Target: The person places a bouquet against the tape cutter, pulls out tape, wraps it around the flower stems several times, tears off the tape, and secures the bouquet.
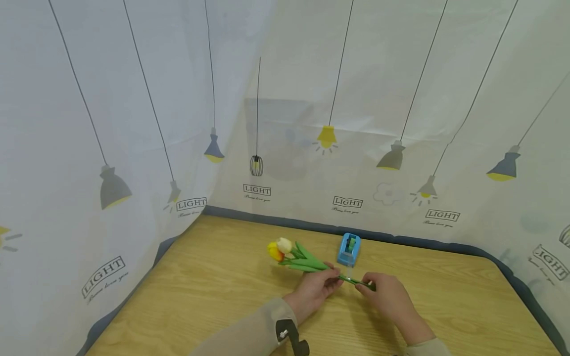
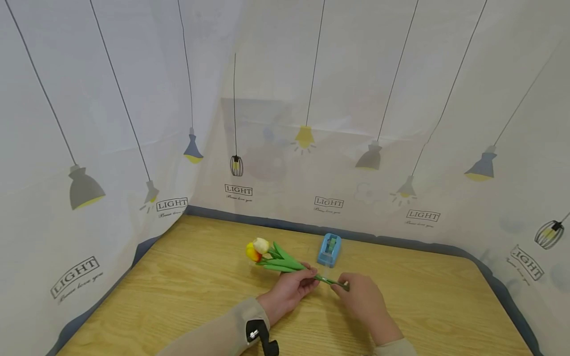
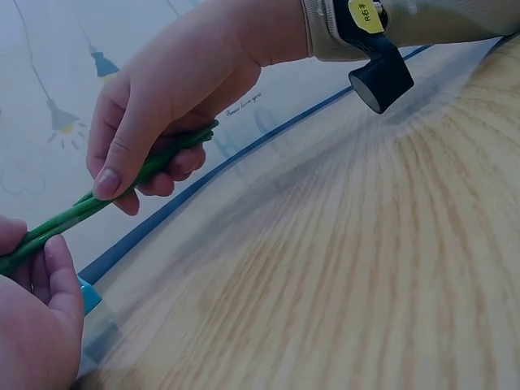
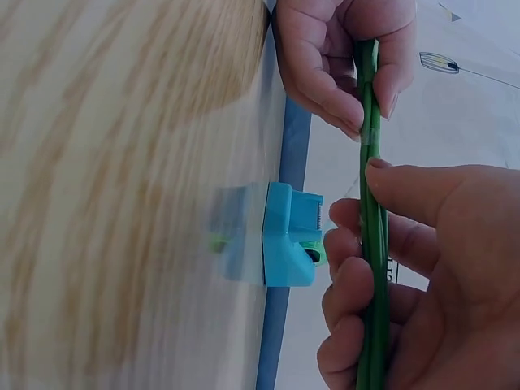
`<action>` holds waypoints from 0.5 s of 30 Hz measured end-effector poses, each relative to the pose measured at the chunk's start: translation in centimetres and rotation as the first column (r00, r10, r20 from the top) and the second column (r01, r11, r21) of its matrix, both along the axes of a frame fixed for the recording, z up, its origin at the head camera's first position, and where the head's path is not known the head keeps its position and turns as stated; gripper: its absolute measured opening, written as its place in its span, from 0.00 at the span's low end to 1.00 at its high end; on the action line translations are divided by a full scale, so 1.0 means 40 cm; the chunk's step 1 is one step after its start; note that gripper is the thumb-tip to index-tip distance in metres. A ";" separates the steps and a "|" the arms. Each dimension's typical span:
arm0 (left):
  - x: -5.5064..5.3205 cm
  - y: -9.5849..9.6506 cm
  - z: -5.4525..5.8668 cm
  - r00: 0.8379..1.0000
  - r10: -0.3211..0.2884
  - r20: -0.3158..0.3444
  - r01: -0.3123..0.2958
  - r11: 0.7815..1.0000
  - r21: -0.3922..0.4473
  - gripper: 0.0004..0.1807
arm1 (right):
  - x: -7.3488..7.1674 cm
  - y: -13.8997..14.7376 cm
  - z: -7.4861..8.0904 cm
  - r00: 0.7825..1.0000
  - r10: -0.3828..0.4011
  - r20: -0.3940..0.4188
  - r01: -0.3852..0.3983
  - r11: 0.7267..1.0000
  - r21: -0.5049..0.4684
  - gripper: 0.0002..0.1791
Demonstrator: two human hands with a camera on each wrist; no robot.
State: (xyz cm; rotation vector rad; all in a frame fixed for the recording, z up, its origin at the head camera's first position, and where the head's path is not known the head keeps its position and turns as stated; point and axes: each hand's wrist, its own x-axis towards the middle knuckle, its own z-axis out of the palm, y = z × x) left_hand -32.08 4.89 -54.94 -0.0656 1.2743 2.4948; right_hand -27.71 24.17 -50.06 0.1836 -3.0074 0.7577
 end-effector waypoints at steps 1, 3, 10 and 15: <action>0.000 0.000 0.000 1.000 -0.003 -0.003 0.003 1.000 0.006 0.11 | 0.001 0.000 0.000 1.000 0.006 0.006 -0.006 1.000 -0.001 0.08; 0.000 -0.002 0.001 1.000 -0.010 -0.008 0.010 1.000 0.010 0.11 | 0.004 -0.002 0.000 1.000 0.018 0.022 -0.018 1.000 0.001 0.11; 0.003 -0.004 0.001 0.999 -0.022 -0.033 0.023 1.000 0.021 0.12 | 0.007 0.001 -0.007 0.992 0.026 0.126 -0.020 0.998 -0.052 0.17; 0.000 -0.004 -0.005 0.998 -0.028 -0.051 0.029 0.999 0.022 0.14 | 0.008 0.005 -0.002 0.986 0.021 0.165 -0.004 0.994 -0.105 0.23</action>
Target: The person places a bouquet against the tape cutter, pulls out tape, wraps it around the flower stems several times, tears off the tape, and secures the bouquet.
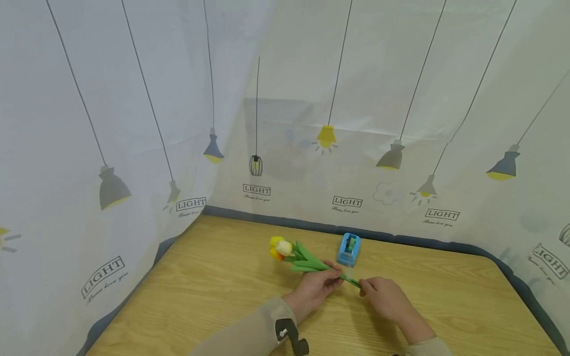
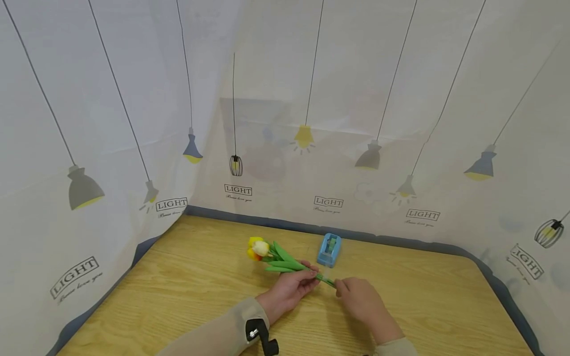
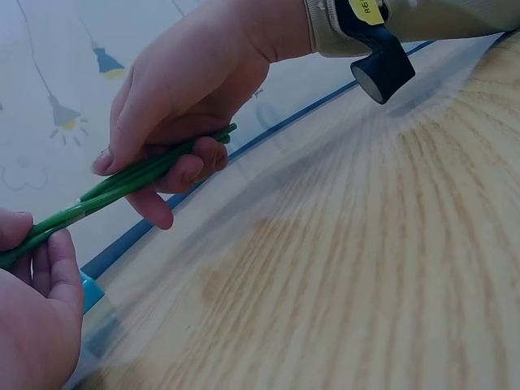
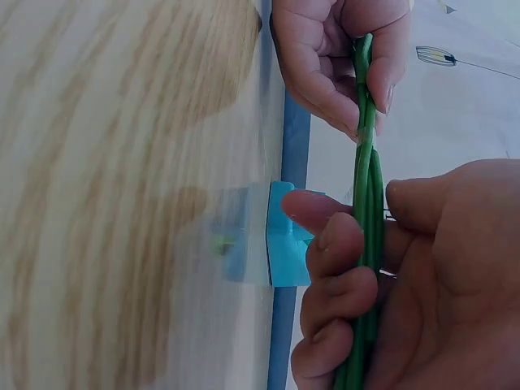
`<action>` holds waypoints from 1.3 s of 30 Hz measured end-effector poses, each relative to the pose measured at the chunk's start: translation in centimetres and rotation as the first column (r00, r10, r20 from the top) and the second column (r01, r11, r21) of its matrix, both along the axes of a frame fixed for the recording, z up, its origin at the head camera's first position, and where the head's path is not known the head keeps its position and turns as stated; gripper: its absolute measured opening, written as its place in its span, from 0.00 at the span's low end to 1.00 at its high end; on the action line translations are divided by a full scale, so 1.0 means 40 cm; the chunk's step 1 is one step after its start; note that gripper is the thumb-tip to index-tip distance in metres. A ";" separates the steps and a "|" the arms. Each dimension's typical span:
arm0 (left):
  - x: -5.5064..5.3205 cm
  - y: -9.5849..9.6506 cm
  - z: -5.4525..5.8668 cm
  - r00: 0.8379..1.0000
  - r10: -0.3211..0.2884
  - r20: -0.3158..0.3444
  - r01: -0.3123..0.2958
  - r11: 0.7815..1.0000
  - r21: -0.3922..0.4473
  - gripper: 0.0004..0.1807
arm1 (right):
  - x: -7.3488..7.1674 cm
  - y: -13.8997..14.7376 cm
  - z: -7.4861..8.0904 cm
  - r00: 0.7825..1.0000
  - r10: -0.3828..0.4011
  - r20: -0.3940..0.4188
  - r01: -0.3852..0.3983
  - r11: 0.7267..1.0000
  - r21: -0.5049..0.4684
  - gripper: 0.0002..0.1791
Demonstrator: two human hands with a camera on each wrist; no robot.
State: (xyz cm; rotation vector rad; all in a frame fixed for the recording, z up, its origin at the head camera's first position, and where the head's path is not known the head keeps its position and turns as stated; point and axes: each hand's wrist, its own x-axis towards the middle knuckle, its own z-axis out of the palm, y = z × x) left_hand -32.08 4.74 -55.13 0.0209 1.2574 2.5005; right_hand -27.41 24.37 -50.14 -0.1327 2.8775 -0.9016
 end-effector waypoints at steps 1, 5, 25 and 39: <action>-0.001 -0.001 -0.001 1.000 -0.003 -0.002 0.003 1.000 0.002 0.14 | -0.001 0.001 0.000 1.000 0.002 0.003 -0.002 1.000 -0.010 0.23; -0.007 -0.003 -0.004 1.000 -0.005 -0.001 0.005 1.000 0.003 0.13 | -0.006 0.008 0.001 0.999 0.043 0.013 -0.042 0.998 -0.048 0.21; -0.035 0.009 0.019 1.000 0.021 0.017 -0.020 0.998 -0.055 0.06 | -0.014 0.011 0.011 0.998 0.036 -0.055 -0.040 0.997 -0.060 0.13; -0.021 -0.008 0.003 0.997 0.018 0.080 -0.015 0.999 -0.040 0.08 | -0.011 0.016 0.009 0.994 0.100 -0.036 -0.099 0.995 0.017 0.11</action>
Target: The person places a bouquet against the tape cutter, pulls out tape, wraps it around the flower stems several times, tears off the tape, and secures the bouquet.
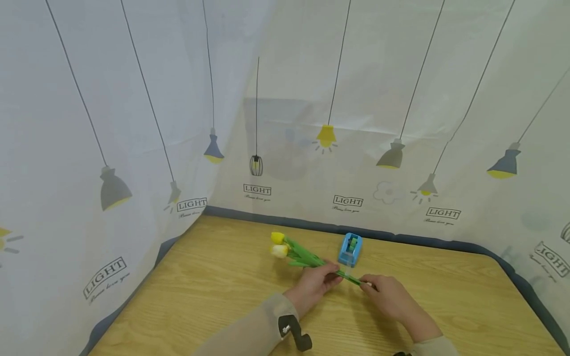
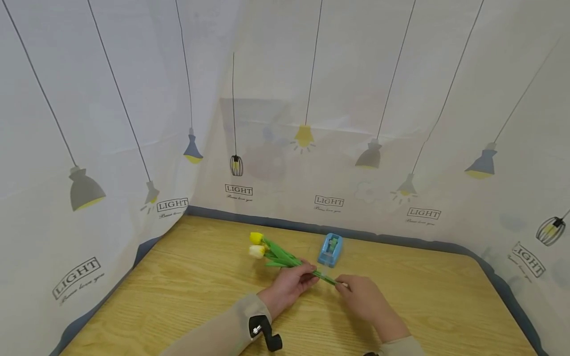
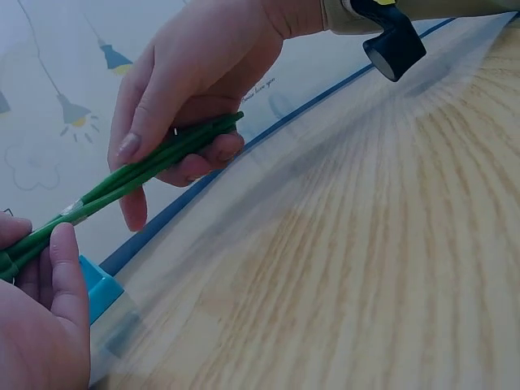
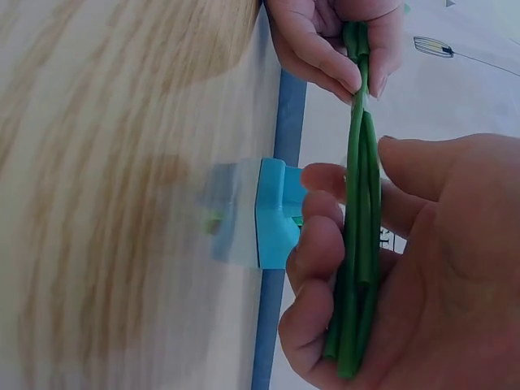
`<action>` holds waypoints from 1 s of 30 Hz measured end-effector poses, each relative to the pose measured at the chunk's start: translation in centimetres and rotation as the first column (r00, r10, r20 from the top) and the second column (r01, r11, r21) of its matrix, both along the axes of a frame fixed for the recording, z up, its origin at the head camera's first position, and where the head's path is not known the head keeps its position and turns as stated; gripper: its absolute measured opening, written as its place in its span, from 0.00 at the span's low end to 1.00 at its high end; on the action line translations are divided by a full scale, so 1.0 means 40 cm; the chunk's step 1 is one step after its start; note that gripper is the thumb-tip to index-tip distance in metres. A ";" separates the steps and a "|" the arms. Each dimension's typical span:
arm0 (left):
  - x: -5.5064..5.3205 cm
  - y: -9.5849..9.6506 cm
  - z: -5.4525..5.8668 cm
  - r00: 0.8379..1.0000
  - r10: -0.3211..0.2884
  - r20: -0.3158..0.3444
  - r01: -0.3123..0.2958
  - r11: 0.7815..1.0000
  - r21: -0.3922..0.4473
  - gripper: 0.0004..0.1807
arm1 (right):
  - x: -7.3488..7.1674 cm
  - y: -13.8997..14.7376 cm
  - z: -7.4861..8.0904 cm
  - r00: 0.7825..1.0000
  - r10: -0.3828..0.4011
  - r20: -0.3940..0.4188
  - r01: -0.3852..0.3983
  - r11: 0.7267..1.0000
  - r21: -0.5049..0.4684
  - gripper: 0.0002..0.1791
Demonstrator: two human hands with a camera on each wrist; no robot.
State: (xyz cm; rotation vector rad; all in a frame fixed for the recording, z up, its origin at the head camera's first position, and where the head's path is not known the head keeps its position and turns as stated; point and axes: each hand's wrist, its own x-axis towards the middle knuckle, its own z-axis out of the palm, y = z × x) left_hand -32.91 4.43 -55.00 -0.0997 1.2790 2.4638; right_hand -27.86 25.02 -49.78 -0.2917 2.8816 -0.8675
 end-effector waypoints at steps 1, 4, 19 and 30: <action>0.000 -0.001 -0.002 1.000 -0.005 0.001 0.005 1.000 0.000 0.08 | 0.000 0.000 -0.001 1.000 -0.001 0.006 0.001 1.000 -0.003 0.12; 0.001 -0.004 -0.006 1.000 -0.007 -0.002 0.007 1.000 -0.006 0.09 | -0.001 0.001 -0.005 1.000 -0.003 0.027 0.003 1.000 -0.016 0.15; 0.007 -0.010 -0.018 0.999 -0.027 -0.045 0.025 0.999 -0.038 0.12 | 0.008 -0.007 -0.012 0.993 -0.061 0.097 0.066 0.996 -0.059 0.23; 0.008 -0.005 -0.015 0.998 -0.002 -0.058 0.001 1.000 -0.017 0.07 | 0.000 -0.008 -0.006 0.996 -0.073 0.060 0.076 0.996 -0.037 0.15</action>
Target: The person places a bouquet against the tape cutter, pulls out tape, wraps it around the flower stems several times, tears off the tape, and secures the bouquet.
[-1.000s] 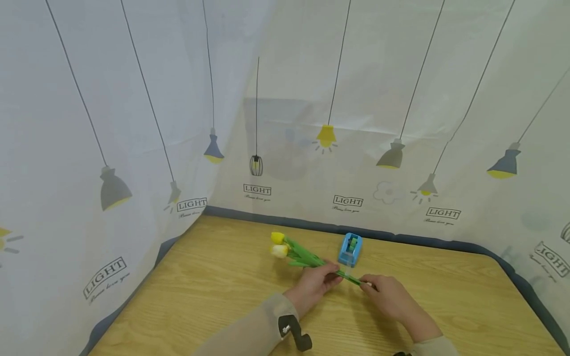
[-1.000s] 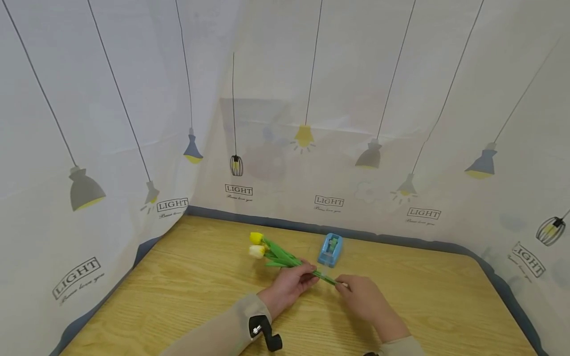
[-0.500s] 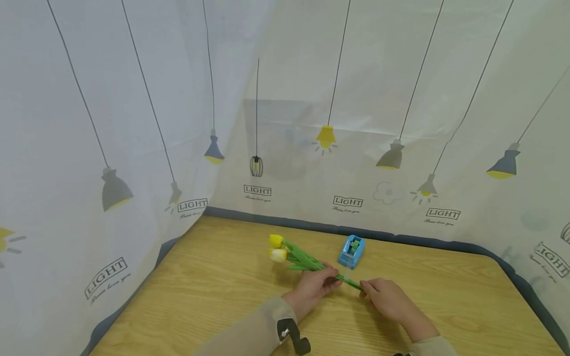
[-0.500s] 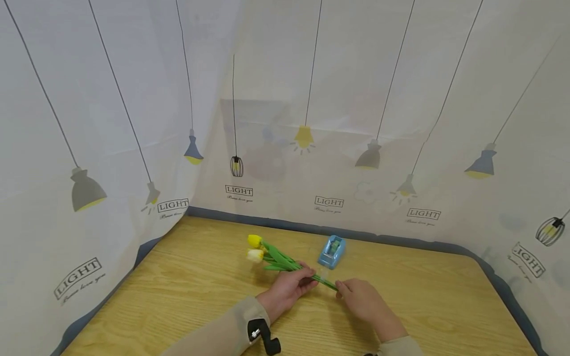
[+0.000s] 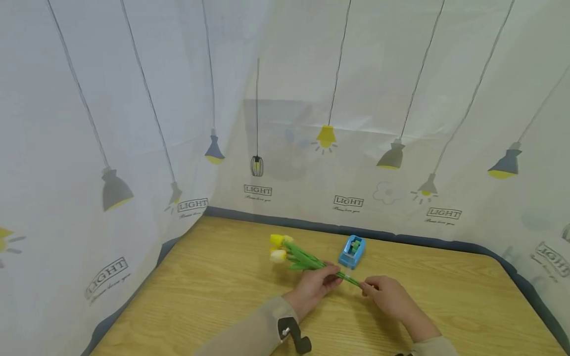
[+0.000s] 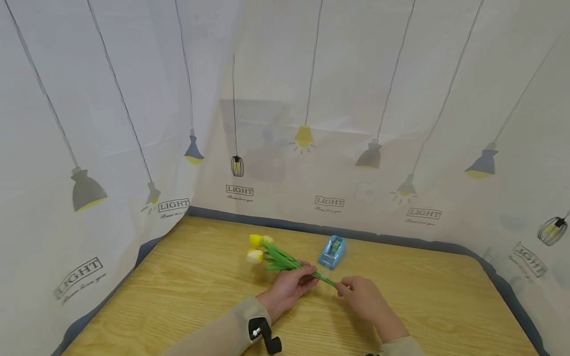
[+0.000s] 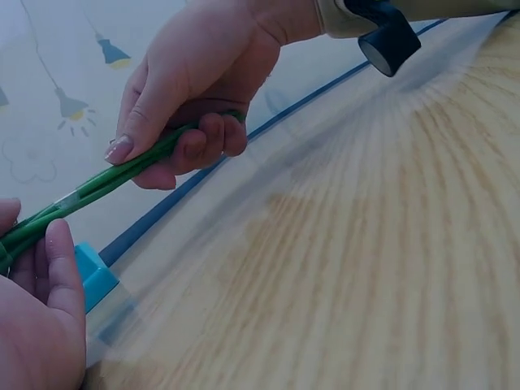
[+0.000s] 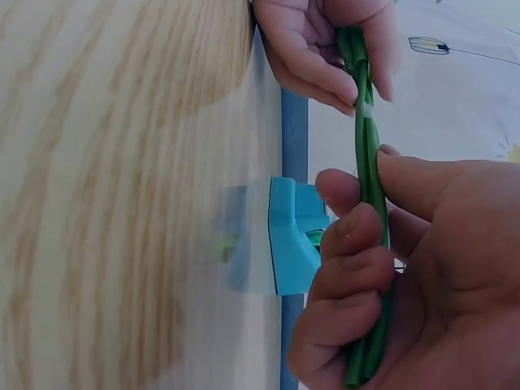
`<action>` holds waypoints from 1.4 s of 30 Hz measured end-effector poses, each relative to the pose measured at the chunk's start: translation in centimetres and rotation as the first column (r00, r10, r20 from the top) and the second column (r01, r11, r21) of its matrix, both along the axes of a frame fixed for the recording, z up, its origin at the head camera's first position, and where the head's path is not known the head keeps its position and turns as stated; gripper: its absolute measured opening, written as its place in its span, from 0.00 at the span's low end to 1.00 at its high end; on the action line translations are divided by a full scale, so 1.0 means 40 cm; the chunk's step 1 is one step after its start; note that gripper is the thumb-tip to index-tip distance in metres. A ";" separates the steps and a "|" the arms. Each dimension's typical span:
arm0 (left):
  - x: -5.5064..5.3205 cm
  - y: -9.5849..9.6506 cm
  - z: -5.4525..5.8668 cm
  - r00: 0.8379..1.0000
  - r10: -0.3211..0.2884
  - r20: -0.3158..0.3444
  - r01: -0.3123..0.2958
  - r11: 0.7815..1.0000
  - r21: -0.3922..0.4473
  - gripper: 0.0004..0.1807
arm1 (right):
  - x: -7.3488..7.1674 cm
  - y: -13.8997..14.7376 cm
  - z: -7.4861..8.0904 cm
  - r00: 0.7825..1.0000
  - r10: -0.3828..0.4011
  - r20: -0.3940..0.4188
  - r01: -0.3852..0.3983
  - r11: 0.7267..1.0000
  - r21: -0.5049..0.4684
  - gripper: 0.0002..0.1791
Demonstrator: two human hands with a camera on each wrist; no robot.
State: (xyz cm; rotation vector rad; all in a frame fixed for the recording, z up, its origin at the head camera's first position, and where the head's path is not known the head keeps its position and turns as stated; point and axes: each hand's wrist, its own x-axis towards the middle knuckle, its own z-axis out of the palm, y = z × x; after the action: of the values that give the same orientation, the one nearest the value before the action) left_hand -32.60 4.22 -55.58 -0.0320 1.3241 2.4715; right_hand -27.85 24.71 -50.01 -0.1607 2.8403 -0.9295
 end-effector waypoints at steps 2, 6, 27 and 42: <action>-0.004 0.002 -0.001 1.000 -0.003 0.001 0.003 1.000 0.007 0.06 | 0.000 0.000 -0.003 1.000 -0.010 -0.013 0.010 1.000 -0.002 0.13; -0.010 0.005 -0.001 1.000 0.021 0.013 -0.021 1.000 0.011 0.06 | 0.005 -0.005 -0.008 1.000 -0.015 -0.023 0.015 1.000 -0.019 0.13; -0.013 0.019 0.003 0.995 0.090 0.049 -0.088 0.995 -0.043 0.07 | 0.016 -0.017 -0.018 0.979 0.097 -0.177 -0.073 0.987 0.140 0.15; -0.001 0.003 0.014 0.999 0.017 0.027 -0.016 0.999 -0.030 0.10 | 0.011 0.001 -0.027 0.983 0.185 0.019 -0.183 0.979 -0.086 0.13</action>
State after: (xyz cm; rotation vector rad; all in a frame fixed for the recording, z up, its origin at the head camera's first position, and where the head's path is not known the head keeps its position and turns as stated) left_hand -32.64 4.35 -55.03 -0.0837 1.3549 2.4562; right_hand -27.40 24.73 -51.10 -0.4100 2.7066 -1.0019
